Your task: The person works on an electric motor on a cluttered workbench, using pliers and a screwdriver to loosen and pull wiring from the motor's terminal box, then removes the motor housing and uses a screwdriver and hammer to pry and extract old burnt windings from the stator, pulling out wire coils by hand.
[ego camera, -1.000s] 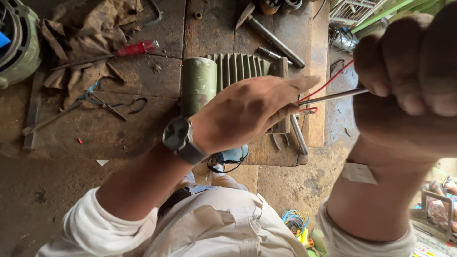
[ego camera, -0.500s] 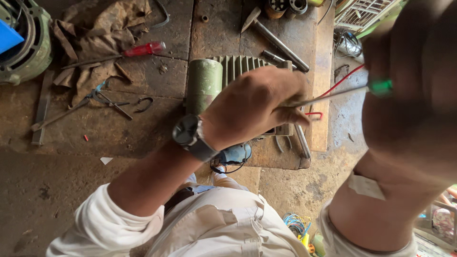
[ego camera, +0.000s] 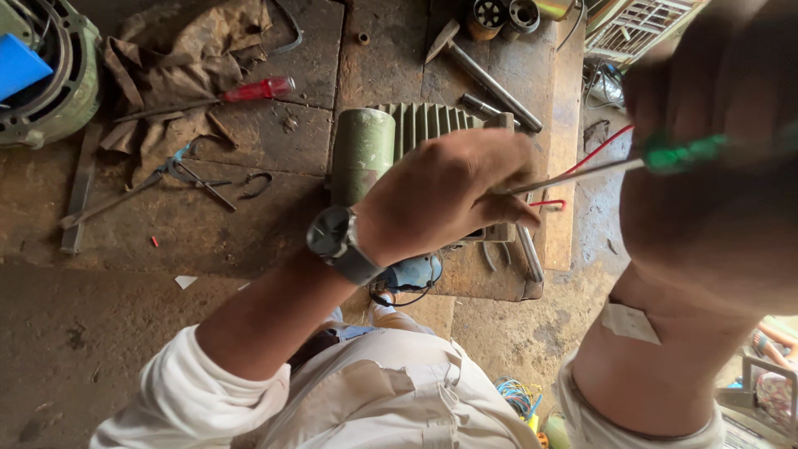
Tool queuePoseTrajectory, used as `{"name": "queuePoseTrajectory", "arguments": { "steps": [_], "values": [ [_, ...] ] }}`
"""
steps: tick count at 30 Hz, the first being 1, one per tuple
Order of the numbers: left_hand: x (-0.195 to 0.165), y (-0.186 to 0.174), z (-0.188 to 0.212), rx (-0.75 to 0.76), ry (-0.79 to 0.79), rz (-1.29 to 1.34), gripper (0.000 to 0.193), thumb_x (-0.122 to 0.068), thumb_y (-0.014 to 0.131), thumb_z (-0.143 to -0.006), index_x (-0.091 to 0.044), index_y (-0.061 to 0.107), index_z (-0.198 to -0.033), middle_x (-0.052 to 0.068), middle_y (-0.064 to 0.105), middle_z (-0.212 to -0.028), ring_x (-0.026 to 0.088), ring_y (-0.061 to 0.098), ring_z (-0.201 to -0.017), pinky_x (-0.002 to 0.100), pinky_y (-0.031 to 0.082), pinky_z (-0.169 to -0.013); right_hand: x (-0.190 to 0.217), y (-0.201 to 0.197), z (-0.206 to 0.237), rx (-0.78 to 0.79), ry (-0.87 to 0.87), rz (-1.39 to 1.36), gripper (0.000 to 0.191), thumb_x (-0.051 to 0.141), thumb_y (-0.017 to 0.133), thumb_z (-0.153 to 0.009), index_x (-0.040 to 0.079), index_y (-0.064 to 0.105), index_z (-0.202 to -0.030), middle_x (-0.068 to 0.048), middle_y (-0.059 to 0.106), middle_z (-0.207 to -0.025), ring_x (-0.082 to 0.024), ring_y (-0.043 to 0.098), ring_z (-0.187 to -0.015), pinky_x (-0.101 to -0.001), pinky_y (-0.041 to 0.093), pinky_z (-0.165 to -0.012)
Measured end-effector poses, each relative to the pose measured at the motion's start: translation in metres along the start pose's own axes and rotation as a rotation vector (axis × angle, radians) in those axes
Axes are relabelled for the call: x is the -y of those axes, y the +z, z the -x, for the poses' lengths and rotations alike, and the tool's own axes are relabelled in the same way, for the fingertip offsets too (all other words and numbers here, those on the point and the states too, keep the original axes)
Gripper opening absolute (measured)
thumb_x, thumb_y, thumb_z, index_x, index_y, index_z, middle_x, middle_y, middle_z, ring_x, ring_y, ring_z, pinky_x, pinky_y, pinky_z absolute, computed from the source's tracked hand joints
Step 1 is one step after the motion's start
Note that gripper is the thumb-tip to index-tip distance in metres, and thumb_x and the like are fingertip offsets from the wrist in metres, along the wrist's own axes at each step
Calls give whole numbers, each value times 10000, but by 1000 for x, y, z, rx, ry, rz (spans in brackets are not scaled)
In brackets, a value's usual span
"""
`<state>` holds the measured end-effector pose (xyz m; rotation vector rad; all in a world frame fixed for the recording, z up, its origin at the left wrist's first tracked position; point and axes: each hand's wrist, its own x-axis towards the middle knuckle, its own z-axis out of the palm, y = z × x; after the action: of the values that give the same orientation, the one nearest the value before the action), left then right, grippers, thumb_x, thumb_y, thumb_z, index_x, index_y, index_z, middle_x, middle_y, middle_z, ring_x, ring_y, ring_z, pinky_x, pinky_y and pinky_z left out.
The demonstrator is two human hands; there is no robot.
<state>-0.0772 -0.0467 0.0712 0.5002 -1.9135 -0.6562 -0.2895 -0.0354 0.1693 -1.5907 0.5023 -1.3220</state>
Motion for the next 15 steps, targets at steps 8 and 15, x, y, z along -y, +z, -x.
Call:
{"name": "queuePoseTrajectory", "arguments": {
  "steps": [8, 15],
  "values": [
    [-1, -7, 3, 73, -97, -3, 219, -268, 772, -934, -75, 669, -947, 54, 691, -820, 197, 704, -726, 332, 565, -688, -2, 15, -4, -12, -62, 110, 332, 280, 601, -1096, 181, 426, -831, 62, 389, -663, -41, 427, -566, -262, 351, -581],
    [-5, -10, 4, 18, -92, 19, 289, -307, 764, -911, -43, 647, -924, 78, 671, -829, 237, 687, -746, 370, 552, -701, -5, 19, -4, -70, -1, -52, 350, 228, 557, -1103, 144, 397, -802, 26, 368, -657, -67, 333, -500, -238, 256, -489]
  ]
}}
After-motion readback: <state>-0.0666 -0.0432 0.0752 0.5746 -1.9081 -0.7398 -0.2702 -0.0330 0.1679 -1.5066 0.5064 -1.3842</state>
